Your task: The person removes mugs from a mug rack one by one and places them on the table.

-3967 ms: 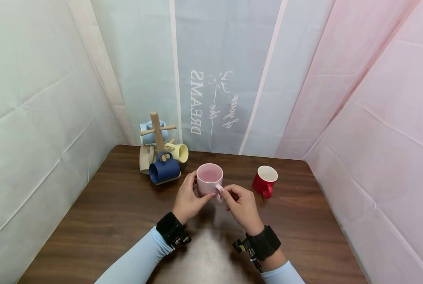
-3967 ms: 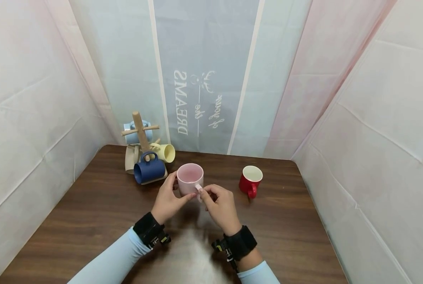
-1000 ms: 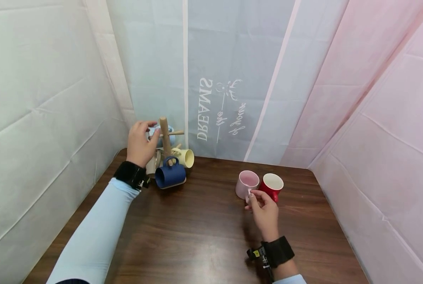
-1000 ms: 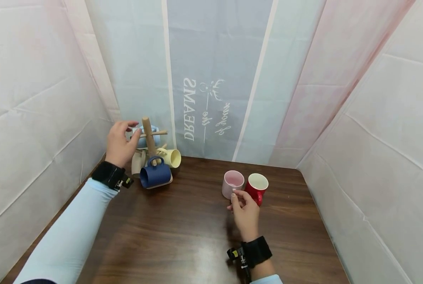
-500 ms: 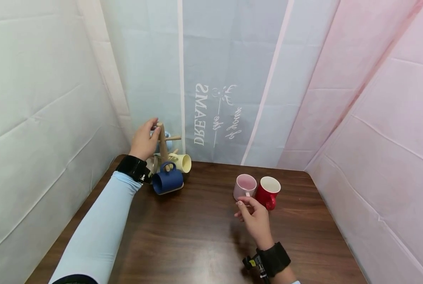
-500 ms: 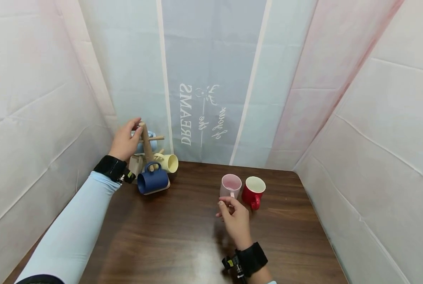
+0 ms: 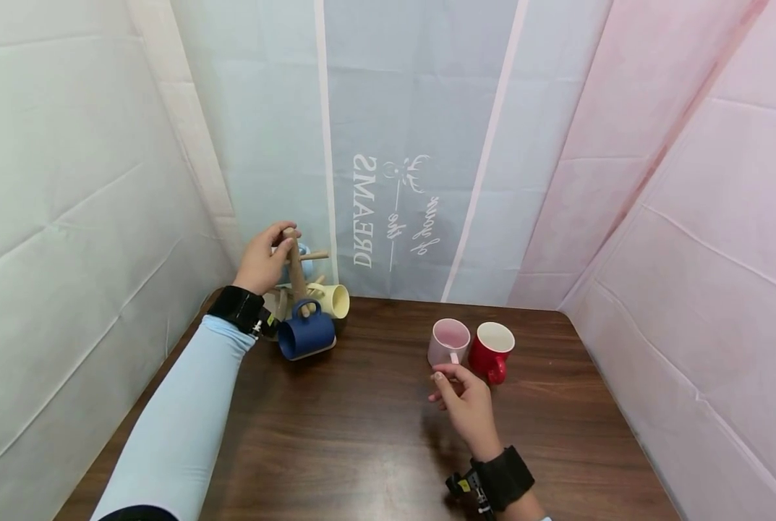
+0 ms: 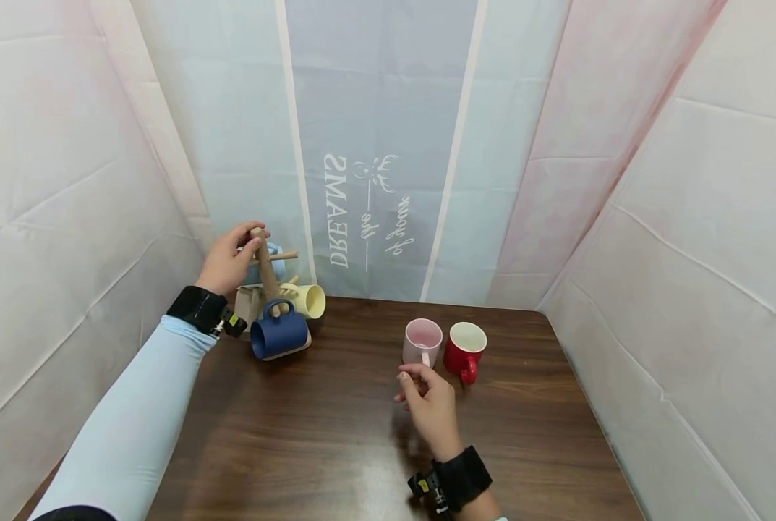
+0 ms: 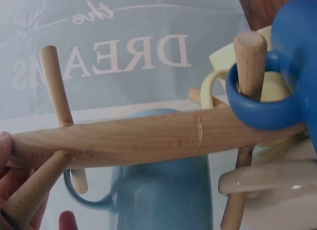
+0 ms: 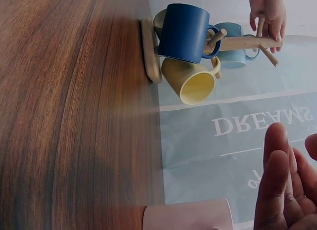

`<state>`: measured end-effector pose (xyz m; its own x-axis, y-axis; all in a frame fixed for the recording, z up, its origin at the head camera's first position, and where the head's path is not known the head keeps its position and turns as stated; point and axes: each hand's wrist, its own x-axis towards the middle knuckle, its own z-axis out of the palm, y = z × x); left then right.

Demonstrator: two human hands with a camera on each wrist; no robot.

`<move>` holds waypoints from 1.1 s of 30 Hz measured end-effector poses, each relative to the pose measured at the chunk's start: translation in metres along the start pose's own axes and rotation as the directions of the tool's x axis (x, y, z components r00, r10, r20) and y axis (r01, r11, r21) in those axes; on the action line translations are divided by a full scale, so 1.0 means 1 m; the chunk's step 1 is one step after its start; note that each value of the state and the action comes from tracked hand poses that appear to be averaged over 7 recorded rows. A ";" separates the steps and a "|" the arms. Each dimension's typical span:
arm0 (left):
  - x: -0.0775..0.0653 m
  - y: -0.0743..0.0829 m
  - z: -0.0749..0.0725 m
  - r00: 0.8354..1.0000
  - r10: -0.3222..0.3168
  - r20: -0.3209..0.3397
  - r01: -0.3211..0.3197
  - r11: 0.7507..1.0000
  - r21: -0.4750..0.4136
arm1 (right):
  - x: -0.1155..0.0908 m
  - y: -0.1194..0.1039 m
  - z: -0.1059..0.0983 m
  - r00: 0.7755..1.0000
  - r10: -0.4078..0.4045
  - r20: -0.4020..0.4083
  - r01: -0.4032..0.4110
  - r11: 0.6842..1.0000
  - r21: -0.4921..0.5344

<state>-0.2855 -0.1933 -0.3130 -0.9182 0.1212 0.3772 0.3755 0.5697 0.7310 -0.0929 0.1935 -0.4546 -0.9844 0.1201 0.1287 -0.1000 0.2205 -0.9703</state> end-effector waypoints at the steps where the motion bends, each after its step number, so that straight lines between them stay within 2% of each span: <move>1: 0.000 0.000 0.000 1.000 0.001 -0.006 -0.001 1.000 0.005 | 0.000 0.000 0.000 1.000 0.000 -0.001 0.000 1.000 0.000; 14: 0.003 -0.002 0.004 1.000 0.014 -0.025 -0.013 1.000 0.007 | 0.000 0.002 -0.001 1.000 0.006 0.000 -0.006 1.000 0.000; 17: 0.004 0.000 0.005 0.999 0.008 -0.048 -0.008 1.000 0.015 | -0.001 0.001 -0.002 1.000 0.006 0.003 -0.006 1.000 0.005; 25: 0.006 0.005 0.008 0.991 -0.044 -0.128 0.045 0.999 0.006 | 0.000 0.000 -0.003 1.000 0.009 0.004 -0.009 1.000 0.005; 33: 0.005 0.013 0.005 0.982 -0.074 -0.172 0.084 0.995 0.055 | 0.002 0.002 -0.004 1.000 0.018 0.009 -0.018 1.000 -0.002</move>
<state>-0.2856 -0.1812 -0.3049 -0.9080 -0.0624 0.4142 0.2892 0.6221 0.7276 -0.0942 0.1977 -0.4553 -0.9873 0.1148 0.1096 -0.0822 0.2202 -0.9720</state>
